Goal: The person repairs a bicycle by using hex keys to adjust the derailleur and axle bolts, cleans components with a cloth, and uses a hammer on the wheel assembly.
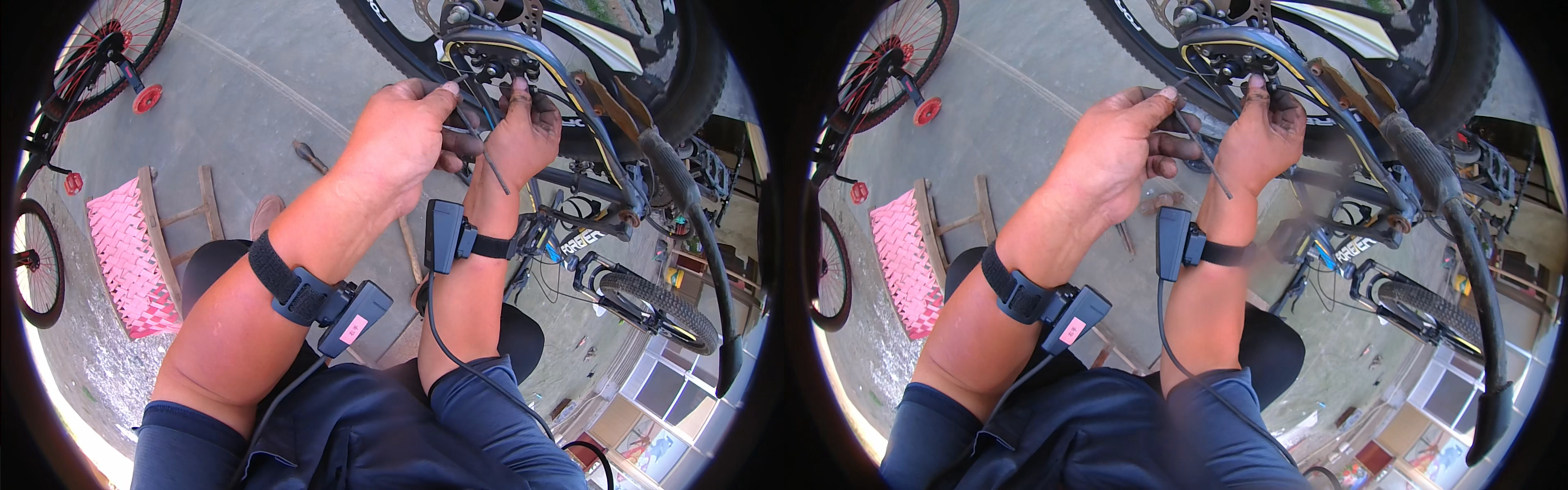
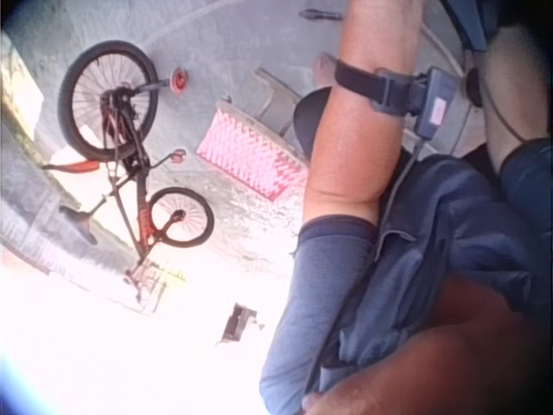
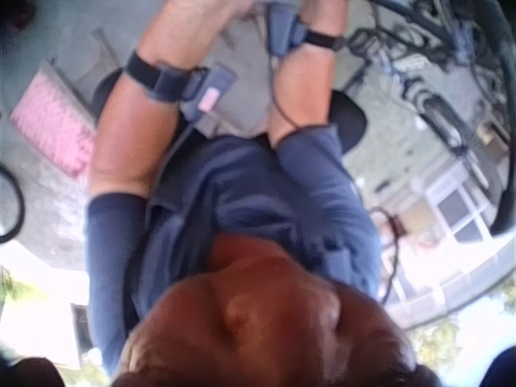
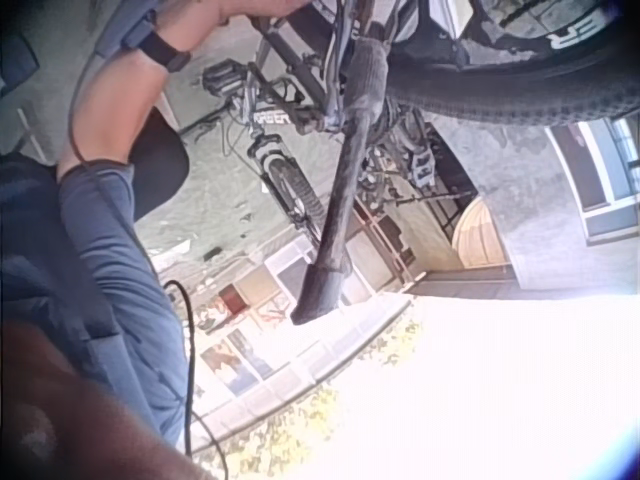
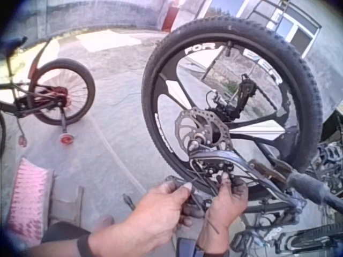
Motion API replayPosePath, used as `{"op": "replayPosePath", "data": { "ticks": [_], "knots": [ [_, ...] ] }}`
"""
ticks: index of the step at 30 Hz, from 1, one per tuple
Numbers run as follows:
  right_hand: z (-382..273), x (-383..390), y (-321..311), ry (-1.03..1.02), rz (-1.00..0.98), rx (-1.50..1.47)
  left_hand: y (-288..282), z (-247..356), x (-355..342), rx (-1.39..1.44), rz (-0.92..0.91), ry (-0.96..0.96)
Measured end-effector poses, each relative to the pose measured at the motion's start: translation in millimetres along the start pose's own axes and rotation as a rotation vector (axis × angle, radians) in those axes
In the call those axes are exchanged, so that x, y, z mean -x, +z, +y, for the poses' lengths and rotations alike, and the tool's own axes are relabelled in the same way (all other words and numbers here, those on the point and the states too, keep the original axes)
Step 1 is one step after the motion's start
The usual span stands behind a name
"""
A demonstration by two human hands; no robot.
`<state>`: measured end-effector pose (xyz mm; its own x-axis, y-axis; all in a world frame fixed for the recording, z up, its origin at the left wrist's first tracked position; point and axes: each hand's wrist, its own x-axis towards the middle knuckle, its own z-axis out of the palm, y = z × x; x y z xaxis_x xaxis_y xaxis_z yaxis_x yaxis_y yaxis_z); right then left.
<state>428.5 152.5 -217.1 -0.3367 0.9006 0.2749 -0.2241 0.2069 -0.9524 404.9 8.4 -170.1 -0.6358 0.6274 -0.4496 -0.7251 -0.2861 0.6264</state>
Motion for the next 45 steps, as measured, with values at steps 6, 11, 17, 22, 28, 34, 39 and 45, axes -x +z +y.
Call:
{"op": "replayPosePath", "data": {
  "ticks": [6,11,17,22,28,34,39,45],
  "knots": [
    [2.6,-0.8,-1.8,-0.007,-0.018,-0.056,0.9,-3.7,-1.8,-0.004,-0.009,-0.021],
    [3.7,-3.0,-5.6,-0.008,-0.061,-0.071,2.4,-4.1,-1.0,-0.012,0.0,-0.017],
    [8.3,-11.1,-18.1,-0.03,-0.172,-0.075,0.9,-5.5,-0.7,-0.022,-0.011,-0.006],
    [6.2,-21.4,-28.1,-0.034,-0.292,-0.062,0.9,-5.5,-0.4,-0.028,-0.004,-0.006],
    [9.8,-23.7,-31.9,-0.013,-0.315,-0.038,1.3,-4.9,1.3,-0.01,-0.004,-0.008],
    [11.0,-4.5,-14.3,0.016,-0.153,-0.079,1.1,-3.1,2.7,-0.004,-0.003,-0.01],
    [20.1,1.5,-3.1,-0.007,-0.046,-0.056,-1.1,-1.7,4.3,-0.01,0.001,-0.004],
    [18.2,0.7,-1.7,-0.03,0.0,-0.003,-5.0,3.6,6.6,-0.021,0.015,0.008]
  ]
}}
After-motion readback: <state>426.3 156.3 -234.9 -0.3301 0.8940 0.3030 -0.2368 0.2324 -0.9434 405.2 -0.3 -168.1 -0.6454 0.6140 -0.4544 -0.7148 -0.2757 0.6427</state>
